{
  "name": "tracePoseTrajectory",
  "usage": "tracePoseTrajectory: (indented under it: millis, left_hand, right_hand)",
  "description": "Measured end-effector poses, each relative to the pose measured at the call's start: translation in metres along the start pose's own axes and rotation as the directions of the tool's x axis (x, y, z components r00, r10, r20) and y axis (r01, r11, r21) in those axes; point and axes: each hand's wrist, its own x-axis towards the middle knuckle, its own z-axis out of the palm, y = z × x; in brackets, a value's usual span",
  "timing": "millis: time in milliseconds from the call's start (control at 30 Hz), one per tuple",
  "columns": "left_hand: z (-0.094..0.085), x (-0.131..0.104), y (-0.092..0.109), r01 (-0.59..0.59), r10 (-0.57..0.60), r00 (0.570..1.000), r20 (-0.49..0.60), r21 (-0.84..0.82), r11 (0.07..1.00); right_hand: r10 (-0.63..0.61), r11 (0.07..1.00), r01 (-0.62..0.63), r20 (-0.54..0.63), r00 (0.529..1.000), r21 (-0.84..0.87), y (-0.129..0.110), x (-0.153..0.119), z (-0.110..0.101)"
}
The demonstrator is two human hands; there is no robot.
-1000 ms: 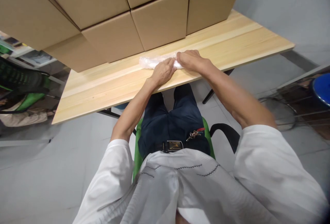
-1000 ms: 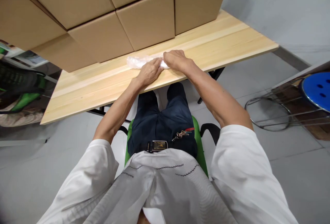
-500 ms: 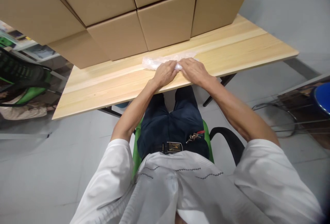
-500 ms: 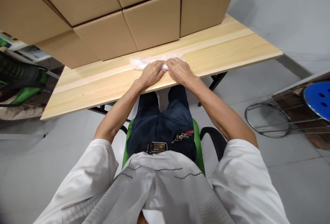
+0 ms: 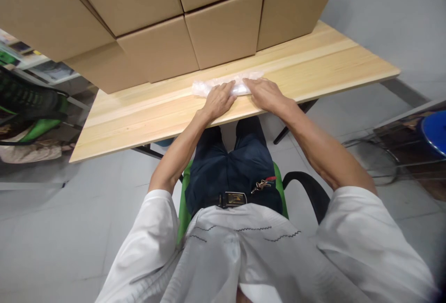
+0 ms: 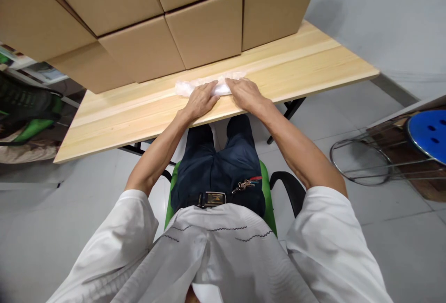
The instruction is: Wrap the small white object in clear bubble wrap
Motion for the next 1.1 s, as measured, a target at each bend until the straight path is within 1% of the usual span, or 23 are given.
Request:
tracePoseTrajectory:
  millis: [100,200,267,367,467,533,667,733,800,900,967,1100]
  left_hand:
    - [-0.001,-0.004,-0.001,-0.026,0.026,1.0,-0.012,-0.003,1.0]
    - [-0.004,-0.007,-0.001,-0.027,0.027,0.999,-0.02,0.012,1.0]
    - [-0.006,-0.008,0.001,-0.012,0.013,1.0,-0.01,0.033,0.999]
    - [-0.011,-0.012,0.006,0.039,-0.04,0.999,0.007,0.065,0.997]
    - [-0.015,-0.019,0.008,0.085,-0.085,0.996,-0.012,0.067,0.994]
    - [-0.016,-0.023,0.007,0.095,-0.093,0.995,-0.036,0.066,0.993]
    - [-0.018,-0.025,0.0,0.085,-0.082,0.995,-0.053,0.053,0.995]
    - [-0.021,-0.021,-0.005,0.07,-0.068,0.996,-0.057,0.036,0.997]
    - [-0.024,-0.013,-0.011,0.072,-0.071,0.997,-0.043,0.026,0.997]
    - [-0.032,0.005,-0.017,0.13,-0.13,0.991,0.022,0.018,0.991]
    - [-0.037,0.018,-0.02,0.184,-0.186,0.98,0.076,0.033,0.982]
    - [-0.044,0.04,-0.02,0.264,-0.272,0.952,0.142,0.07,0.962]
  right_hand:
    - [0.006,1.0,-0.006,0.002,1.0,-0.008,-0.002,0.0,0.001]
    - [0.009,1.0,-0.009,0.003,1.0,-0.02,-0.003,0.0,0.003]
    - [0.008,0.999,-0.008,-0.001,1.0,-0.033,-0.004,0.0,0.004]
    - [0.0,0.998,0.0,0.001,1.0,-0.056,-0.005,-0.001,0.002]
    - [0.004,0.997,-0.003,0.021,1.0,-0.078,-0.007,-0.003,-0.002]
    - [0.013,0.997,-0.011,0.016,1.0,-0.074,-0.01,-0.005,-0.003]
    - [0.035,0.999,-0.035,-0.036,0.999,-0.021,-0.013,-0.007,-0.002]
    - [0.06,0.998,-0.06,-0.047,0.997,0.003,-0.014,-0.007,-0.003]
    - [0.092,0.996,-0.092,-0.033,0.995,0.016,-0.012,-0.002,-0.004]
    - [0.151,0.987,-0.151,0.01,0.988,0.051,-0.005,0.013,-0.008]
    - [0.164,0.978,-0.166,0.029,0.986,0.129,0.005,0.026,-0.009]
    - [0.126,0.943,-0.122,0.007,0.992,0.31,0.026,0.046,-0.007]
